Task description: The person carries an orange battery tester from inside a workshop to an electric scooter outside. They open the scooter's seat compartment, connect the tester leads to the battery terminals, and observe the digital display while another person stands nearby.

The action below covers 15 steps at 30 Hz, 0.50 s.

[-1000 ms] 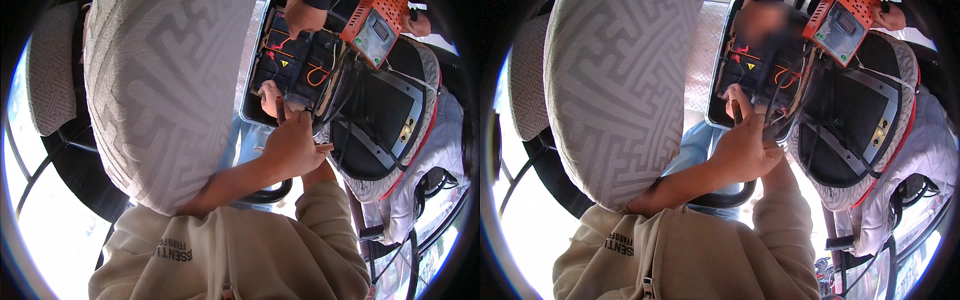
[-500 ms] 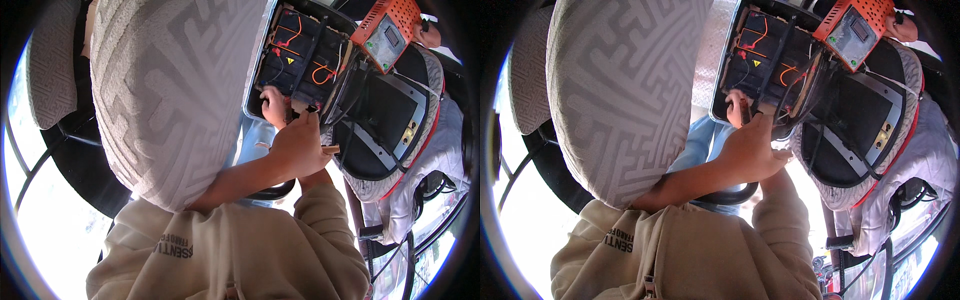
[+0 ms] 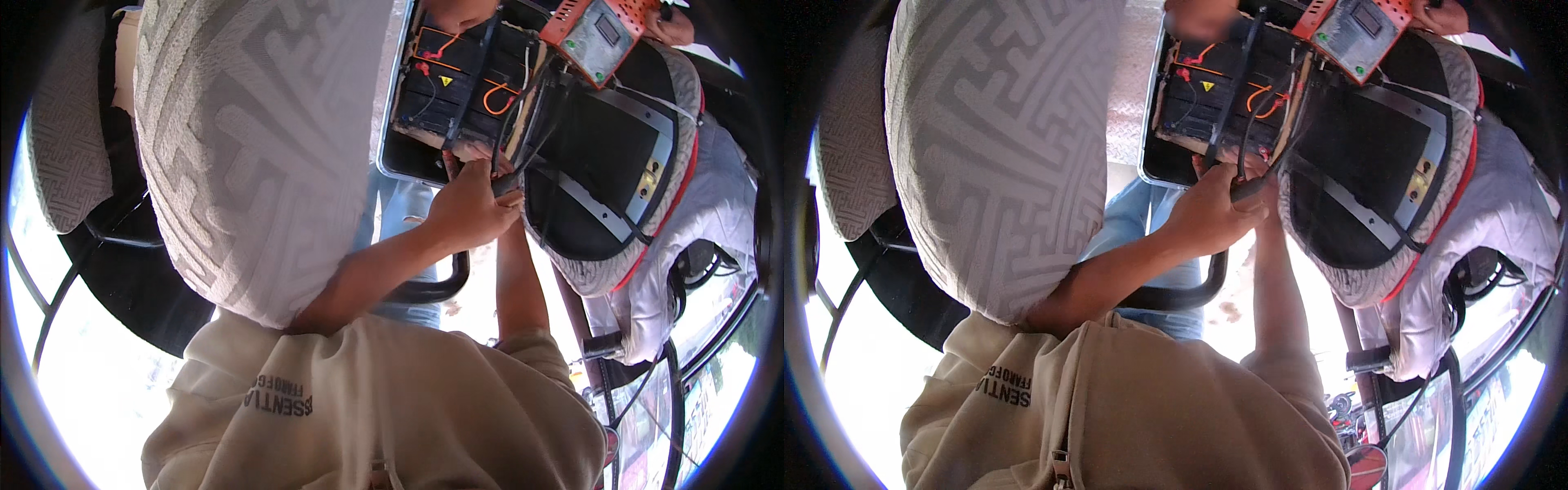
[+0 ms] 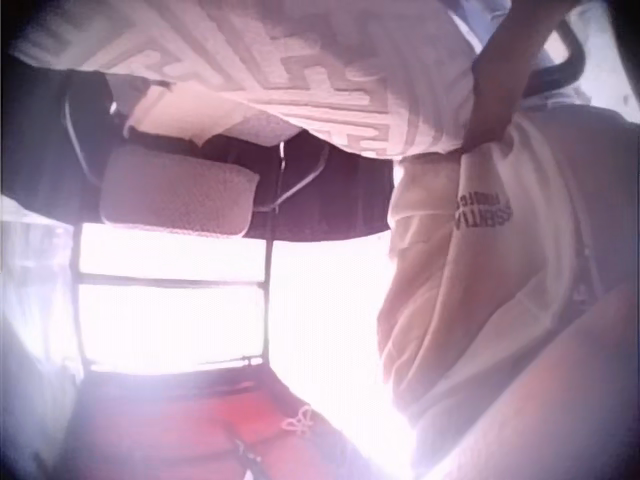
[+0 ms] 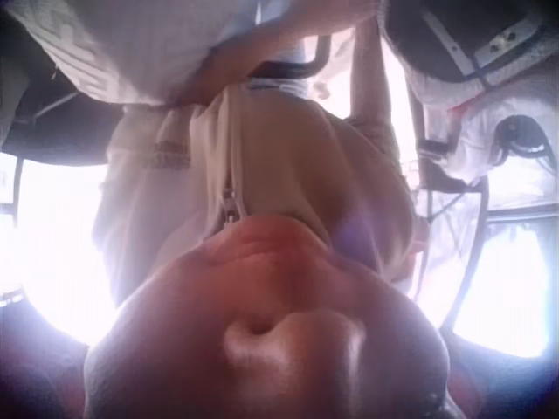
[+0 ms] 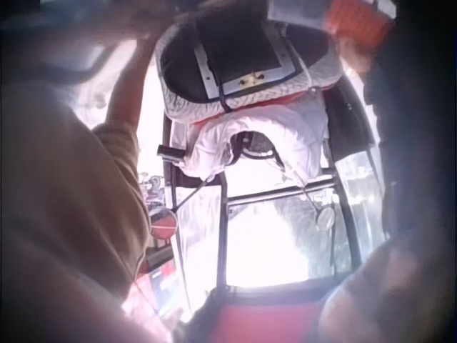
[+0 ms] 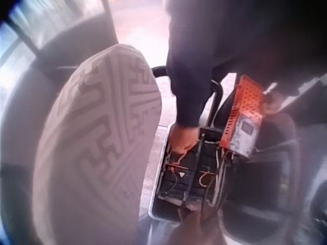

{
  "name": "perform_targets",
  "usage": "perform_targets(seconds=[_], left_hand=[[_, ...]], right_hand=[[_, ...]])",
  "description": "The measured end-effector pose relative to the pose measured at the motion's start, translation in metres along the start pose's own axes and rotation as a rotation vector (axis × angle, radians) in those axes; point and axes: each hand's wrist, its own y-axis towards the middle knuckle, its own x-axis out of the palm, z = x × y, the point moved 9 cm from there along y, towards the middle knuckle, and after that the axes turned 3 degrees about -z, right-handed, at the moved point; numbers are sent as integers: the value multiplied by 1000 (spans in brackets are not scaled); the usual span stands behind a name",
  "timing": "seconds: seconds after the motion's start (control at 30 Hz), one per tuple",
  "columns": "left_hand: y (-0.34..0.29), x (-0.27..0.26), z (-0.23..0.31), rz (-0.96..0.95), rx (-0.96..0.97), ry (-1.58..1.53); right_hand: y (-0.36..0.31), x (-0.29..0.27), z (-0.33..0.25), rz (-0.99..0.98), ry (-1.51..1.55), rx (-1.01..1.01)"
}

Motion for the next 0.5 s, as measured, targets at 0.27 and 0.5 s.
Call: perform_targets(seconds=[0.27,0.5], left_hand=[[3,48,-16,-435,-194,-584],[9,16,-12,-332,-4,354]], right_hand=[[-74,46,-74,-32,-87,287],[-71,16,-70,-6,-885,182]])
